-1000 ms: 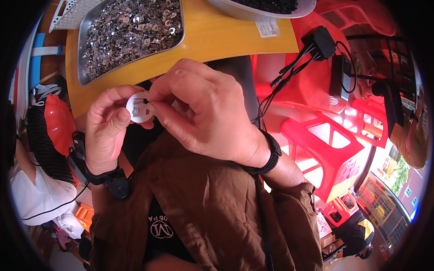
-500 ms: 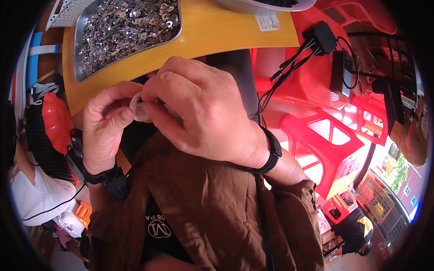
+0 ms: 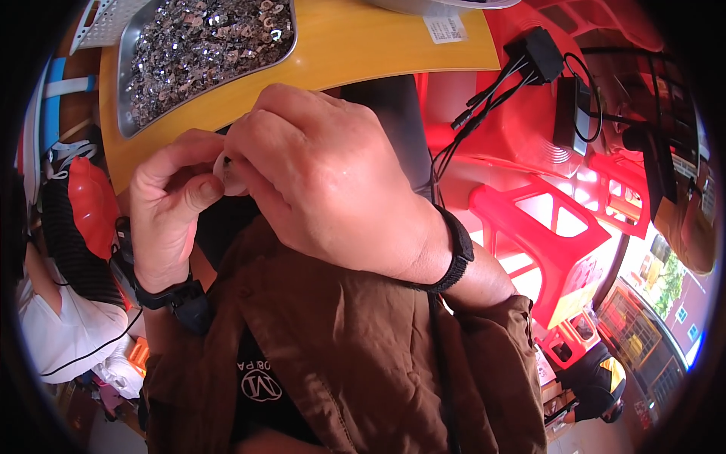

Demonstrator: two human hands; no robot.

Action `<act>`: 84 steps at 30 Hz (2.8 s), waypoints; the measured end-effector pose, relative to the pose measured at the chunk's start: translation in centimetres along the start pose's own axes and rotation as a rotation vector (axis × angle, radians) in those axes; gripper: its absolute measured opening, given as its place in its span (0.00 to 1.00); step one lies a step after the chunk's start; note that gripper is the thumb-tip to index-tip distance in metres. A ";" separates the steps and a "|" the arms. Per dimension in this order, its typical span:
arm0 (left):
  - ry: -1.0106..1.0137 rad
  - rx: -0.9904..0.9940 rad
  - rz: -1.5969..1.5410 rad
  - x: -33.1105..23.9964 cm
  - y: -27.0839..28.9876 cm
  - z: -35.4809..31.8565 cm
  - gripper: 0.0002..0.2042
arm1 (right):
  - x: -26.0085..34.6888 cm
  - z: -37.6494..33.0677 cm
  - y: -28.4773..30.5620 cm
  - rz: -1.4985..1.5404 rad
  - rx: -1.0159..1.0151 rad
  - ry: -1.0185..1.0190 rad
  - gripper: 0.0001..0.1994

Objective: Manually assembling small components by inserting a metal pin into a white plastic circular housing.

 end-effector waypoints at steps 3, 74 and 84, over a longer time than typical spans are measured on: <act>-0.001 0.007 0.048 0.3 0.2 0.1 0.12 | 0.0 0.0 -0.1 -0.015 -0.007 0.024 0.07; 0.047 -0.160 -0.145 1.8 0.4 0.1 0.13 | -7.3 -1.5 -3.6 1.145 0.219 -0.674 0.07; 0.160 -0.157 -0.165 2.0 0.4 -0.3 0.16 | 0.0 -0.6 1.2 0.026 0.039 0.174 0.15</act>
Point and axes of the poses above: each hand's wrist, its own z-axis towards the middle knuckle, its own y-axis out of the back of the hand, x = y × z, the point moved 10 cm from there along z, towards the middle knuckle, and after that the axes turned 10 degrees about -y, right-handed, at the moved point
